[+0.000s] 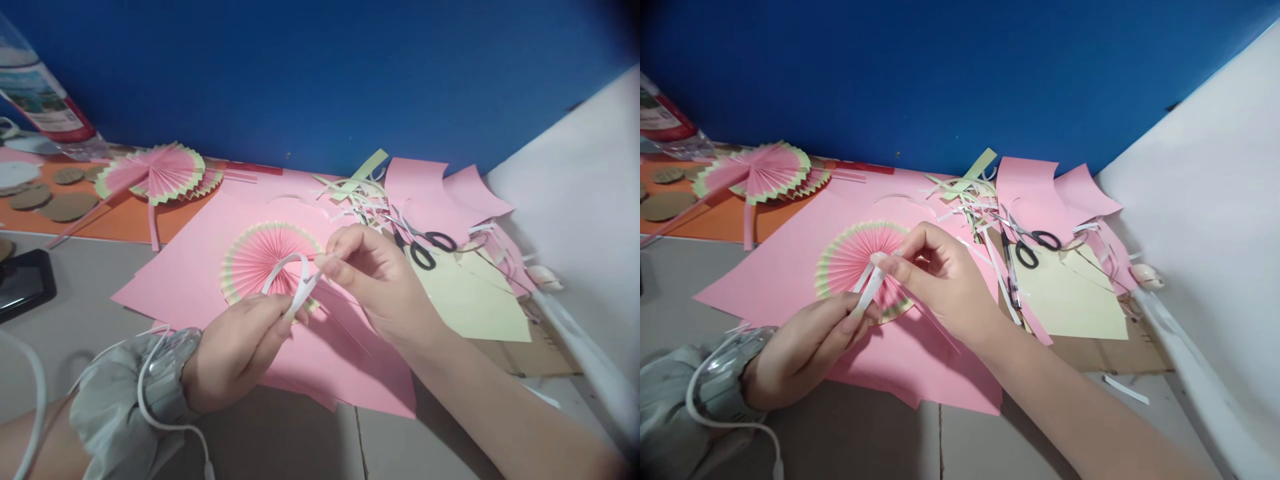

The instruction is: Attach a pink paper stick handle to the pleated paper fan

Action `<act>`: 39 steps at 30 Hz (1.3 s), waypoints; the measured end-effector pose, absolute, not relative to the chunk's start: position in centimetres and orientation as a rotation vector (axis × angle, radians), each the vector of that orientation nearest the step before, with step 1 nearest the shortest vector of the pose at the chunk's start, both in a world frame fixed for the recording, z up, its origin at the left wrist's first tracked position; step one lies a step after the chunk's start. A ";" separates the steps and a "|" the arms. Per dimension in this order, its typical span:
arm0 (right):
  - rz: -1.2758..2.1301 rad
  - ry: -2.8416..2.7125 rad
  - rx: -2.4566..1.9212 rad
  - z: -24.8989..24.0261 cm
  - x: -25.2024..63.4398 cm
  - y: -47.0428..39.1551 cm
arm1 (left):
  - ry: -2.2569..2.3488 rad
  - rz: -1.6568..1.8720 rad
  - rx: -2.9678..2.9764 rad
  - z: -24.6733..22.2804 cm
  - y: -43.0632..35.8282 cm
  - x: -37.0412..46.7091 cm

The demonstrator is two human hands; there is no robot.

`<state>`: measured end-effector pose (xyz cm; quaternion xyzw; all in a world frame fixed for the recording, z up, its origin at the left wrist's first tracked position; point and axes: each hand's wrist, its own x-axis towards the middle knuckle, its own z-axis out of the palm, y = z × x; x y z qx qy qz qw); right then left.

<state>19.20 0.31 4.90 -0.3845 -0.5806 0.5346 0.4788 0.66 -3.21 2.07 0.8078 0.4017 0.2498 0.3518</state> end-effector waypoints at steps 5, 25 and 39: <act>1.298 -1.444 -0.900 5.2 19.2 0.1 | 1.032 0.639 2.090 2.3 -3.1 0.7; 1.087 -1.577 -0.927 5.8 19.4 -0.5 | 1.043 0.701 2.025 2.3 -2.9 0.9; 1.040 -1.548 -0.892 5.2 19.6 -0.8 | 1.115 0.893 2.183 1.4 -2.8 0.9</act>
